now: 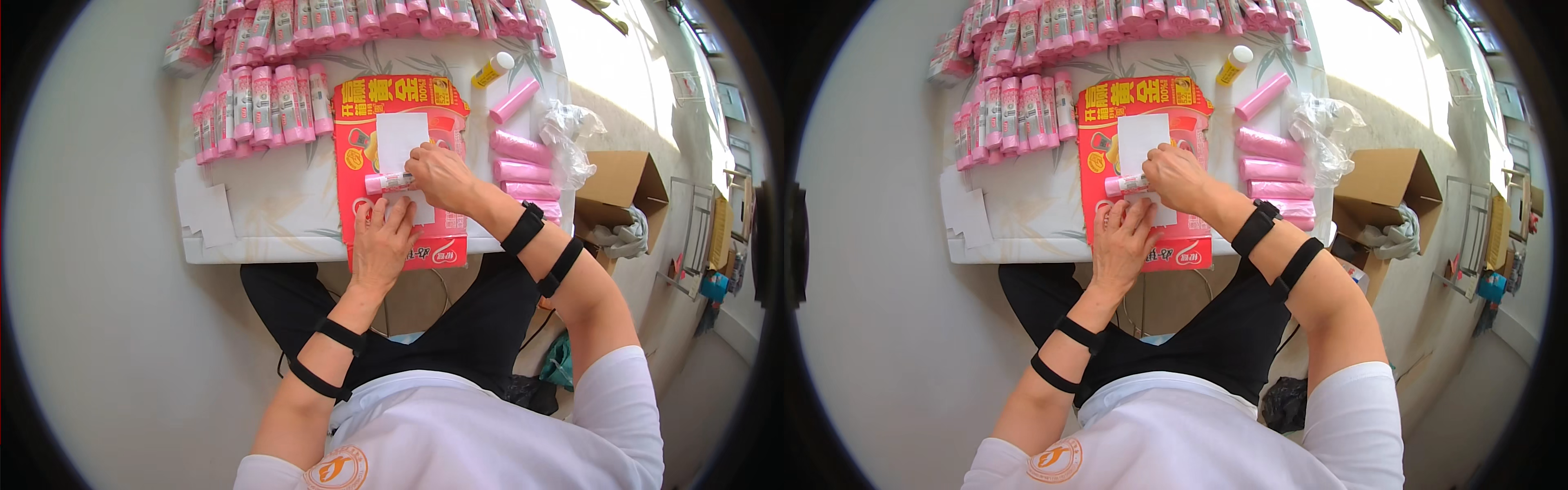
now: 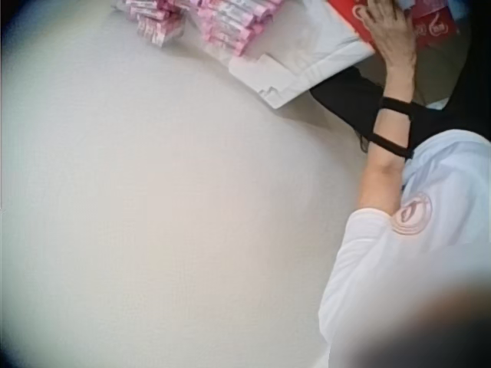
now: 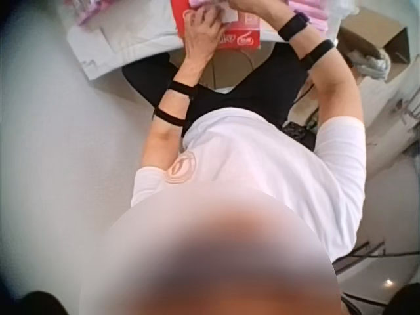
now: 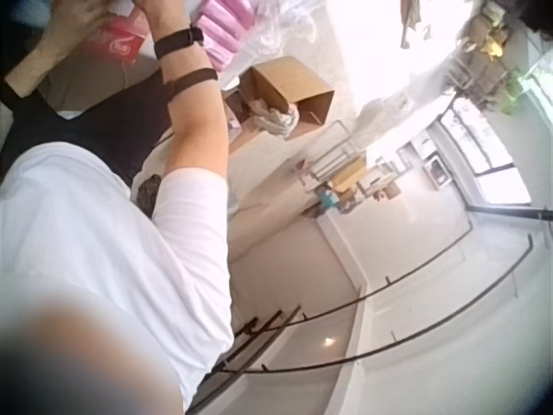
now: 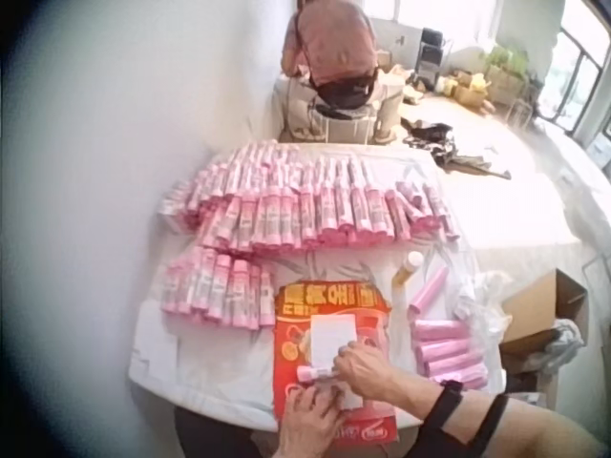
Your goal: The recorder is packaging small pink rolls of material, possibly plastic liners or bags, into individual sleeves and then into a larger box.
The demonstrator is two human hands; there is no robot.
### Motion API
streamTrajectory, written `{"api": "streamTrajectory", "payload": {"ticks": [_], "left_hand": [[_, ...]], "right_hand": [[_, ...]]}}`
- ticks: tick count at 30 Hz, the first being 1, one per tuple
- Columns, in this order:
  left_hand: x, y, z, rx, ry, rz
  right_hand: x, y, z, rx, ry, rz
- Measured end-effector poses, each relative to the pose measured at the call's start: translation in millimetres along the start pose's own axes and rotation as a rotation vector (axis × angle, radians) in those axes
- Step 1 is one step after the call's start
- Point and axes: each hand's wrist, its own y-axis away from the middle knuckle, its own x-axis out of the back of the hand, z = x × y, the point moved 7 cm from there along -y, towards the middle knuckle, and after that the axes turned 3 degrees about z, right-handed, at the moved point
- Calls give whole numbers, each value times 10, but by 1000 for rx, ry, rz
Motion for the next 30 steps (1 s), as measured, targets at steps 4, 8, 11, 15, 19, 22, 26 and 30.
{"api": "streamTrajectory", "payload": {"ticks": [4, 8, 11, 15, 19, 22, 26, 30], "left_hand": [[-28, 17, 92, 4, -98, -76], [-6, -20, 138, 23, -129, -148], [-14, 1, 124, 58, -111, -124], [128, -82, 128, 34, -39, -111], [1110, -224, 366, 137, 142, 287], [1997, -228, 1064, 59, 423, 412], [2337, -165, 1408, 51, 423, 511], [2463, -67, 1457, 102, 623, 475]], "right_hand": [[121, 89, 84, -1, -90, 136], [695, 232, 237, -184, -266, 432], [1017, 497, 425, -480, -607, 552], [1192, 1012, 213, -634, -1133, 838], [1460, 1390, -308, -624, -1153, 1104], [1730, 1558, -795, -610, -755, 1230], [2088, 1575, -1480, -477, -548, 1294], [2209, 1602, -1812, -423, -465, 1285]]}}
